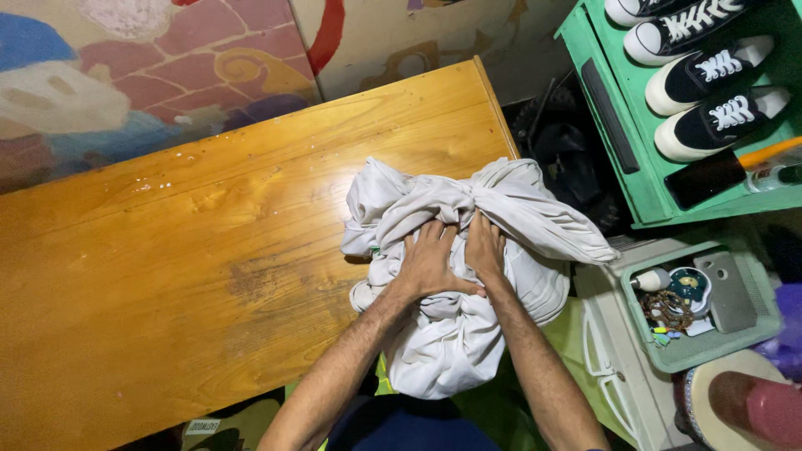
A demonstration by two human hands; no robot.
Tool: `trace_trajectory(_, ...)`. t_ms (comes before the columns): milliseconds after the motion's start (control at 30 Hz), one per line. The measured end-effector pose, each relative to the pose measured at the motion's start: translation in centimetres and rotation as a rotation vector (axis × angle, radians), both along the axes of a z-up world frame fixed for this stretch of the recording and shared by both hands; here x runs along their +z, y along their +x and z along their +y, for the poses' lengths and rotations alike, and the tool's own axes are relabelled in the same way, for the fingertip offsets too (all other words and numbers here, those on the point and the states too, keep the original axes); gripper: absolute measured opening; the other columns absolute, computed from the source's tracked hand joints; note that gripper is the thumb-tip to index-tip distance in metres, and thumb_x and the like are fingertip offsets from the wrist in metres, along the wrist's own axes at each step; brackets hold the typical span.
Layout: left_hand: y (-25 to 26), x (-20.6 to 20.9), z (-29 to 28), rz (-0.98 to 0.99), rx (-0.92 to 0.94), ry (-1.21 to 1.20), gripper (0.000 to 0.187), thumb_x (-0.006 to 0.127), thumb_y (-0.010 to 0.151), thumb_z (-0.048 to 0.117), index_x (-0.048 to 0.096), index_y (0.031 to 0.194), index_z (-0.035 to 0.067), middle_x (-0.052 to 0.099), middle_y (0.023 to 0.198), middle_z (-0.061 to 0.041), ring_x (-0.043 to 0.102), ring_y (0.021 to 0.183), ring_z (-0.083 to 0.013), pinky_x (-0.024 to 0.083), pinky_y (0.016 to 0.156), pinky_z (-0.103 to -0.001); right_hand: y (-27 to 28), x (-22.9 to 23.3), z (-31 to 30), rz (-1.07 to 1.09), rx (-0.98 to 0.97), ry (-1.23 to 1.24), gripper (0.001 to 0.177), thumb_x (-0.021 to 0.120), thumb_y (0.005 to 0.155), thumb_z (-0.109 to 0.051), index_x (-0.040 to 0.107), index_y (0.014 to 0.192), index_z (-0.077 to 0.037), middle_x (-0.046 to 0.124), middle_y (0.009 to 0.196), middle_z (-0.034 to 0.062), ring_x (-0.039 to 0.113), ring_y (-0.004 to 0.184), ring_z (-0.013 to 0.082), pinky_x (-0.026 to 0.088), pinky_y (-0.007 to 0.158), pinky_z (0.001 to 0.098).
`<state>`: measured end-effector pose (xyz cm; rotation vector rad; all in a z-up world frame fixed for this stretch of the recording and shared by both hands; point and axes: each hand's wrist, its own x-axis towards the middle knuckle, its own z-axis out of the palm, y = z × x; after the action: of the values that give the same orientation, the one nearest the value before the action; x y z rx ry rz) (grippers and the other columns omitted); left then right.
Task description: The person takes a pair of jeans from a shelf, folds them on a wooden desk by smoothing and doubling the legs, and then stores the folded jeans in a drawer.
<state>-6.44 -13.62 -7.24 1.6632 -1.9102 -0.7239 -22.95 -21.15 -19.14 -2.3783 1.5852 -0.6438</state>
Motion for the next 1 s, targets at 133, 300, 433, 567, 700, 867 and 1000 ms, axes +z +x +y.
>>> trace_trajectory(133, -0.8, -0.3, -0.8, -0.115, -0.018, 0.141, 0.128, 0.086, 0.048, 0.075, 0.047, 0.152, 0.011, 0.041, 0.154, -0.020, 0.037, 0.142, -0.0437, 0.031, 0.107, -0.071, -2.2, 3.0, -0.8, -0.603, -0.009, 0.525, 0.052, 0.061, 0.086, -0.023, 0.049, 0.132, -0.003, 0.061, 0.131, 0.0229, 0.057, 0.128, 0.0385, 0.041, 0.112, 0.0463)
trace_trajectory(300, -2.4, 0.0, -2.5, -0.200, -0.001, 0.206, 0.128, 0.088, 0.045, 0.072, 0.046, 0.151, 0.014, 0.037, 0.158, -0.020, 0.032, 0.144, -0.0474, 0.028, 0.102, -0.078, -2.6, 4.0, -0.8, -0.523, -0.074, 0.550, 0.052, 0.059, 0.090, -0.031, 0.049, 0.133, -0.005, 0.055, 0.131, 0.0230, 0.051, 0.125, 0.0401, 0.038, 0.109, 0.0488)
trace_trajectory(433, -2.4, 1.1, -3.5, -0.216, -0.075, 0.342, 0.138, 0.091, 0.048, 0.081, 0.039, 0.151, 0.007, 0.028, 0.155, -0.029, 0.023, 0.142, -0.0537, 0.021, 0.103, -0.079, -2.0, 2.7, -0.6, -0.374, -0.100, 0.563, 0.051, 0.047, 0.098, -0.050, 0.051, 0.128, -0.008, 0.052, 0.136, 0.0188, 0.042, 0.130, 0.0405, 0.028, 0.108, 0.0590)
trace_trajectory(567, -3.2, 1.3, -3.7, -0.221, -0.013, 0.312, 0.139, 0.091, 0.045, 0.082, 0.039, 0.151, 0.007, 0.030, 0.152, -0.028, 0.025, 0.140, -0.0536, 0.020, 0.101, -0.081, -2.4, 1.8, -2.2, -0.381, -0.076, 0.772, 0.072, 0.027, 0.103, -0.066, 0.039, 0.149, -0.011, 0.034, 0.157, 0.0167, 0.022, 0.145, 0.0389, 0.014, 0.114, 0.0620)
trace_trajectory(700, -4.1, -0.4, -4.3, -0.274, 0.095, 0.232, 0.119, 0.086, 0.051, 0.075, 0.050, 0.144, 0.010, 0.039, 0.154, -0.018, 0.035, 0.140, -0.0459, 0.028, 0.096, -0.080, -4.9, 0.8, -2.2, -0.829, -0.023, 0.964, 0.079, 0.036, 0.105, -0.066, 0.042, 0.154, -0.004, 0.045, 0.159, 0.0143, 0.042, 0.146, 0.0244, 0.032, 0.120, 0.0409)
trace_trajectory(867, -4.3, -0.4, -4.6, -0.272, 0.131, 0.180, 0.105, 0.085, 0.060, 0.071, 0.054, 0.141, 0.012, 0.042, 0.152, -0.016, 0.037, 0.140, -0.0419, 0.028, 0.097, -0.081, -10.4, -1.6, 2.2, -1.053, -0.504, 0.495, 0.062, 0.059, 0.106, -0.052, 0.070, 0.130, 0.004, 0.072, 0.126, 0.0142, 0.062, 0.112, 0.0195, 0.045, 0.104, 0.0336)
trace_trajectory(1000, -4.2, 0.2, -4.4, -0.297, 0.129, 0.197, 0.103, 0.087, 0.058, 0.067, 0.054, 0.140, 0.013, 0.042, 0.151, -0.015, 0.036, 0.140, -0.0411, 0.027, 0.098, -0.080, -15.4, -2.3, 4.1, -1.179, -1.057, 0.396, 0.075, 0.071, 0.093, -0.059, 0.059, 0.138, -0.001, 0.058, 0.137, 0.0226, 0.053, 0.100, 0.0217, 0.041, 0.097, 0.0551)
